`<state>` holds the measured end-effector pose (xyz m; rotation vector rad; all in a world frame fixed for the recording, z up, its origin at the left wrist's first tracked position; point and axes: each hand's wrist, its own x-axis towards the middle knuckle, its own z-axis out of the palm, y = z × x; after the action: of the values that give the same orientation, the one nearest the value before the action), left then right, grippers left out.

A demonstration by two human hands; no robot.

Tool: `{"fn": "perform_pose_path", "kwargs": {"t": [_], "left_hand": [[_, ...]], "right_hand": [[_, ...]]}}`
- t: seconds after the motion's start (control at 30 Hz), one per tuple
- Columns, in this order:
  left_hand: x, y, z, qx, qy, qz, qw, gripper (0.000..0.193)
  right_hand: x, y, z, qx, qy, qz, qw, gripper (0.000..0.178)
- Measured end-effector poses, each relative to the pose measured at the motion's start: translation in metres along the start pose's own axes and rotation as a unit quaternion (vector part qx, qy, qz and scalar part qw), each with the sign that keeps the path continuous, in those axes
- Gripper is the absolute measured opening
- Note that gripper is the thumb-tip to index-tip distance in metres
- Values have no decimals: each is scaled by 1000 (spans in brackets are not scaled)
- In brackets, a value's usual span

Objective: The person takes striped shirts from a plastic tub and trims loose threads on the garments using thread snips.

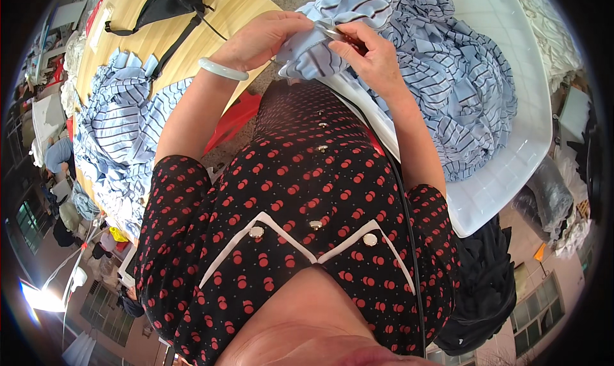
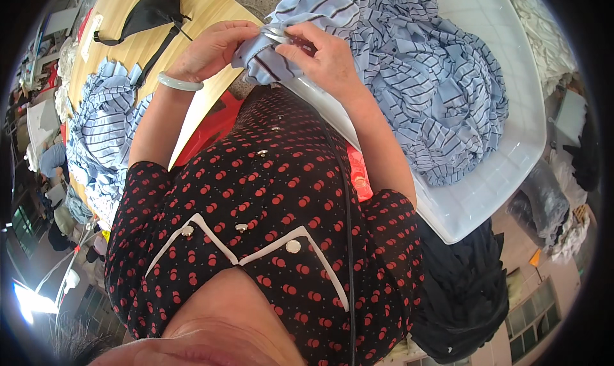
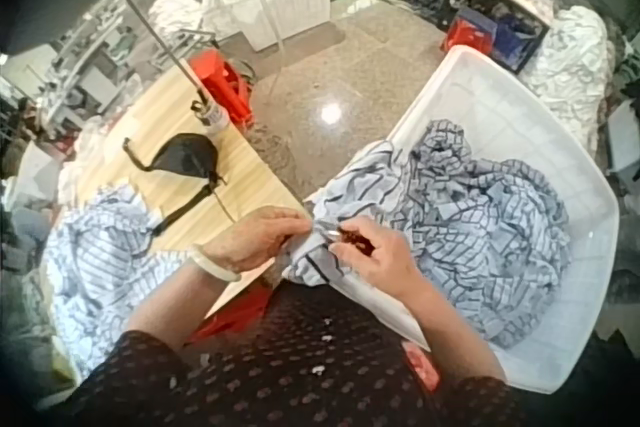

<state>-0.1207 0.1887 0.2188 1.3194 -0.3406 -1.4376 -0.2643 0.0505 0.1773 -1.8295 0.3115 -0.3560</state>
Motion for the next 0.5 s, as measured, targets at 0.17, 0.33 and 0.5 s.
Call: {"fn": "perform_pose_path", "kwargs": {"t": [0.17, 0.33, 0.5], "left_hand": [[3, 1, -1, 10, 5, -9, 1000, 21], [10, 1, 4, 53, -4, -3, 999, 22], [14, -6, -3, 85, -2, -3, 996, 24]], "right_hand": [[3, 4, -1, 21, 2, 2, 1000, 25], [10, -2, 5, 188, -13, 91, 978, 38], [16, 2, 12, 247, 3, 126, 961, 39]]}}
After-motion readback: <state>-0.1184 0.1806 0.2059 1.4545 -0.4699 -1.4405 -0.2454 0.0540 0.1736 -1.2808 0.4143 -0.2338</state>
